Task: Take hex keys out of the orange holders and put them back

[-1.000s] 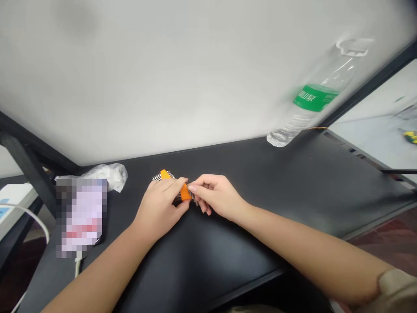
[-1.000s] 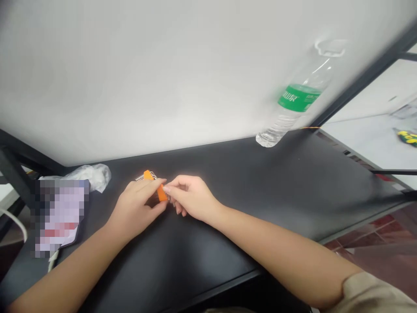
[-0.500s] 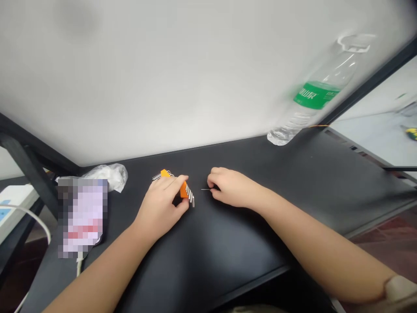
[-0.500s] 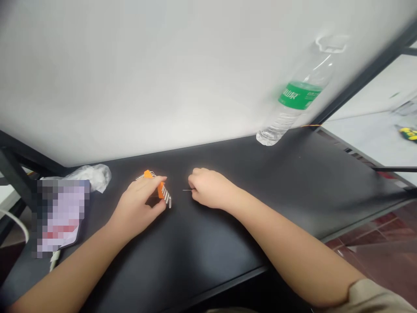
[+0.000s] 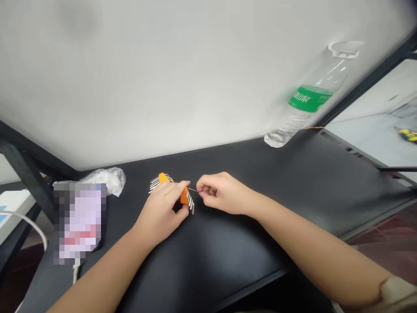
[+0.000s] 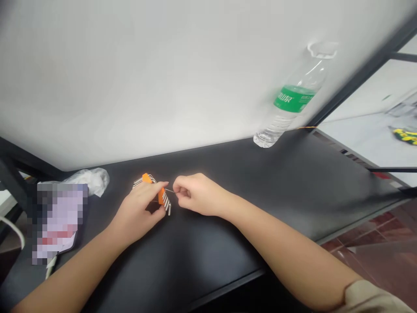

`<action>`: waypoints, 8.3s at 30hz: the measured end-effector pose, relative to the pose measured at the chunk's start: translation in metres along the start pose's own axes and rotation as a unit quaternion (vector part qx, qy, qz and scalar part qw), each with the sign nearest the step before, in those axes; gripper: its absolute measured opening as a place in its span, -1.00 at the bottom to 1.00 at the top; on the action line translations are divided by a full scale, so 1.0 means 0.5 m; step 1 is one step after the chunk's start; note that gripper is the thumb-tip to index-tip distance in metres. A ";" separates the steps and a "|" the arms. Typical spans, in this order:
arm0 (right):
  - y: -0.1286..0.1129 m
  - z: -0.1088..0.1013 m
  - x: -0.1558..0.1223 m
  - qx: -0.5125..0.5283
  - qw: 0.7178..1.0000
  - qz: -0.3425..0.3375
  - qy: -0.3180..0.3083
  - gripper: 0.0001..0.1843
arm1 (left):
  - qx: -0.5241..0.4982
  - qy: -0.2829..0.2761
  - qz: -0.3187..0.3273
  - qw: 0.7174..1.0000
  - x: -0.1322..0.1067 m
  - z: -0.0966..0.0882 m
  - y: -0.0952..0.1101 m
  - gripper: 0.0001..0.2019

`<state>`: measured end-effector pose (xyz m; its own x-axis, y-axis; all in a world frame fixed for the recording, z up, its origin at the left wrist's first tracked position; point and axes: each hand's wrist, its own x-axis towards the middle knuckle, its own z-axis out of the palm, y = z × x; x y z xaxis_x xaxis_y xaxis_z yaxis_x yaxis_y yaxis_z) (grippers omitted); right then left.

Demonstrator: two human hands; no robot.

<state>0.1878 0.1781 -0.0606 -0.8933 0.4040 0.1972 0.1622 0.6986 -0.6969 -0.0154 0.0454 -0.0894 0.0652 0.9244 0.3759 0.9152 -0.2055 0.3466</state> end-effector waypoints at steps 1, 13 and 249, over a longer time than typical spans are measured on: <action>0.000 0.000 0.000 0.004 1.000 -0.002 0.004 -0.91 | 0.001 0.000 0.002 1.000 0.000 0.000 0.000 -0.51; -0.004 -0.008 -0.003 0.019 1.000 -0.012 0.013 -0.92 | 0.005 -0.009 0.004 1.000 -0.001 0.001 0.001 -0.49; 0.014 -0.027 0.006 -0.202 0.951 0.143 -0.183 -0.92 | -0.179 -0.014 -0.236 0.955 0.015 -0.006 -0.023 -0.69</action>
<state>0.1920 0.1924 -0.0557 -0.8624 0.4310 -0.2657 0.5027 0.7909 -0.3489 -0.0268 0.0540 -0.0880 -0.3059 0.9484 0.0833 0.6511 0.1446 0.7451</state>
